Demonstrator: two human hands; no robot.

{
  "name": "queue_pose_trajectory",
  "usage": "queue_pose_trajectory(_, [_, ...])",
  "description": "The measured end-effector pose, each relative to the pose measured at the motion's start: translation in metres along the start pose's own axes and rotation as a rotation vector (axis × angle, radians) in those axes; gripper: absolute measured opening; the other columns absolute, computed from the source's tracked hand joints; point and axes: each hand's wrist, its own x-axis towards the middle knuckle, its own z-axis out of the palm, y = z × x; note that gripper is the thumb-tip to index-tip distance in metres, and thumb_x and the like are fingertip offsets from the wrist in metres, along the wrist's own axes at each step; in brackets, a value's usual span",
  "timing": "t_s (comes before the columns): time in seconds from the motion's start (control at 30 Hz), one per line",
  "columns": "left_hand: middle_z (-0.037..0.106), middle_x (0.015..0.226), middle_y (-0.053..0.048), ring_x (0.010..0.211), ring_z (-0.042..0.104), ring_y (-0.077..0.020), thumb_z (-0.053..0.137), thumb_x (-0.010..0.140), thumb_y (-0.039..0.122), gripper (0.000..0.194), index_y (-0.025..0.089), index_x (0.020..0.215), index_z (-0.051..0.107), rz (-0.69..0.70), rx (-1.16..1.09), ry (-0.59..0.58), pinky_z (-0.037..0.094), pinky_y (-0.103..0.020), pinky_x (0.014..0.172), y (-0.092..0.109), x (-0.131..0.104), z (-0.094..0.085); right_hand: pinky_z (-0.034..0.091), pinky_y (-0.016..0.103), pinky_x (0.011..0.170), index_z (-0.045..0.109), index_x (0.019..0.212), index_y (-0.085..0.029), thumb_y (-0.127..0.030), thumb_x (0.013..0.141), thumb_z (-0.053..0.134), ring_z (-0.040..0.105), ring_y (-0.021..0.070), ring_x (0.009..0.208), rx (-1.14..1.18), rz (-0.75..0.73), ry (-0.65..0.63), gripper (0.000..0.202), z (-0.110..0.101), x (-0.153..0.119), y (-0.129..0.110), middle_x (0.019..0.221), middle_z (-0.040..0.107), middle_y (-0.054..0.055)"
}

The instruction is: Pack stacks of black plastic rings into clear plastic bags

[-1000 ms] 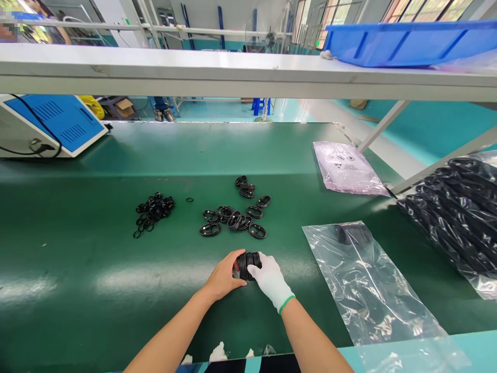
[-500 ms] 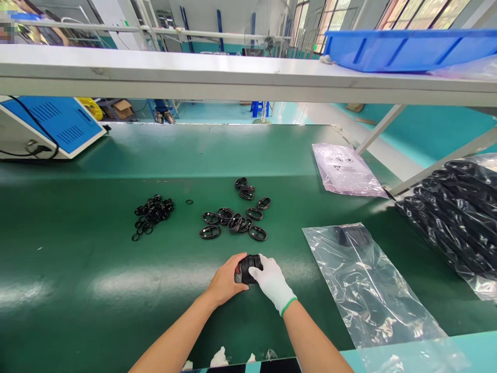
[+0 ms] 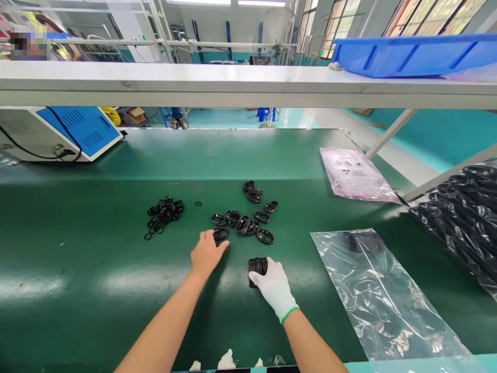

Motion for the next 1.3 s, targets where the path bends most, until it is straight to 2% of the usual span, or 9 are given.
queue_pose_trajectory(0.13, [0.046, 0.110, -0.012, 0.096, 0.055, -0.0256, 0.055, 0.075, 0.035, 0.041, 0.018, 0.111, 0.043, 0.097, 0.265, -0.129, 0.043, -0.035, 0.074, -0.007, 0.031, -0.013, 0.040, 0.029, 0.072, 0.055, 0.100, -0.022, -0.045, 0.065, 0.054, 0.055, 0.0213, 0.086, 0.005, 0.010, -0.005, 0.042, -0.003, -0.002, -0.002, 0.092, 0.053, 0.007])
queue_pose_trajectory(0.27, [0.050, 0.104, 0.000, 0.093, 0.054, -0.0184, 0.069, 0.062, 0.023, 0.045, 0.029, 0.103, 0.049, 0.391, 0.281, -0.268, 0.041, -0.028, 0.076, -0.013, 0.018, -0.011, 0.041, 0.028, 0.070, 0.055, 0.098, -0.022, -0.044, 0.065, 0.053, 0.055, 0.0200, 0.082, 0.009, 0.019, -0.019, 0.040, -0.003, -0.002, -0.004, 0.093, 0.054, 0.007])
queue_pose_trajectory(0.4, [0.050, 0.108, -0.001, 0.102, 0.049, -0.0218, 0.071, 0.058, 0.017, 0.062, 0.030, 0.112, 0.045, 0.551, 0.321, -0.315, 0.039, -0.031, 0.082, -0.018, 0.005, -0.009, 0.040, 0.029, 0.072, 0.054, 0.100, -0.022, -0.044, 0.065, 0.053, 0.055, 0.0212, 0.084, 0.002, 0.032, -0.026, 0.042, -0.003, -0.003, -0.003, 0.095, 0.054, 0.008])
queue_pose_trajectory(0.57, [0.053, 0.100, -0.001, 0.099, 0.049, -0.0196, 0.063, 0.069, 0.024, 0.035, 0.029, 0.102, 0.052, 0.655, 0.321, -0.365, 0.039, -0.029, 0.082, -0.023, 0.011, -0.014, 0.041, 0.029, 0.071, 0.053, 0.105, -0.022, -0.046, 0.065, 0.053, 0.056, 0.0218, 0.085, -0.005, 0.039, -0.029, 0.047, -0.002, -0.001, -0.001, 0.098, 0.053, 0.009])
queue_pose_trajectory(0.67, [0.052, 0.103, -0.002, 0.099, 0.049, -0.0208, 0.065, 0.068, 0.027, 0.041, 0.028, 0.106, 0.050, 0.656, 0.322, -0.351, 0.040, -0.031, 0.081, -0.024, 0.011, -0.014, 0.041, 0.030, 0.072, 0.053, 0.107, -0.022, -0.046, 0.065, 0.053, 0.056, 0.0221, 0.086, -0.013, 0.043, -0.031, 0.048, -0.001, 0.000, 0.000, 0.100, 0.053, 0.009])
queue_pose_trajectory(0.8, [0.048, 0.112, -0.007, 0.101, 0.049, -0.0277, 0.078, 0.048, 0.035, 0.080, 0.025, 0.119, 0.041, 0.580, 0.374, -0.341, 0.042, -0.037, 0.080, -0.016, 0.005, -0.009, 0.041, 0.030, 0.073, 0.052, 0.109, -0.021, -0.046, 0.065, 0.053, 0.056, 0.0224, 0.087, -0.020, 0.040, -0.029, 0.050, 0.000, 0.002, 0.001, 0.100, 0.054, 0.009])
queue_pose_trajectory(1.0, [0.052, 0.102, -0.004, 0.095, 0.053, -0.0230, 0.066, 0.063, 0.014, 0.041, 0.027, 0.100, 0.054, 0.636, 0.454, -0.378, 0.042, -0.033, 0.077, -0.003, 0.007, -0.005, 0.041, 0.030, 0.072, 0.052, 0.109, -0.021, -0.046, 0.066, 0.053, 0.056, 0.0224, 0.087, -0.027, 0.025, -0.032, 0.050, 0.001, 0.004, 0.002, 0.099, 0.054, 0.009])
queue_pose_trajectory(1.23, [0.046, 0.115, -0.012, 0.099, 0.051, -0.0319, 0.078, 0.049, 0.026, 0.075, 0.024, 0.116, 0.045, 0.520, 0.517, -0.373, 0.045, -0.040, 0.073, 0.003, 0.001, -0.005, 0.041, 0.028, 0.072, 0.051, 0.112, -0.021, -0.046, 0.068, 0.055, 0.056, 0.0221, 0.089, -0.046, 0.027, -0.035, 0.051, 0.000, 0.003, 0.002, 0.101, 0.055, 0.010])
queue_pose_trajectory(1.3, [0.046, 0.117, -0.011, 0.100, 0.051, -0.0298, 0.074, 0.055, 0.025, 0.065, 0.025, 0.114, 0.047, 0.491, 0.517, -0.377, 0.045, -0.039, 0.075, 0.006, -0.004, -0.002, 0.040, 0.027, 0.071, 0.052, 0.111, -0.021, -0.046, 0.069, 0.055, 0.056, 0.0215, 0.088, -0.046, 0.021, -0.035, 0.050, 0.000, 0.003, 0.001, 0.100, 0.055, 0.009])
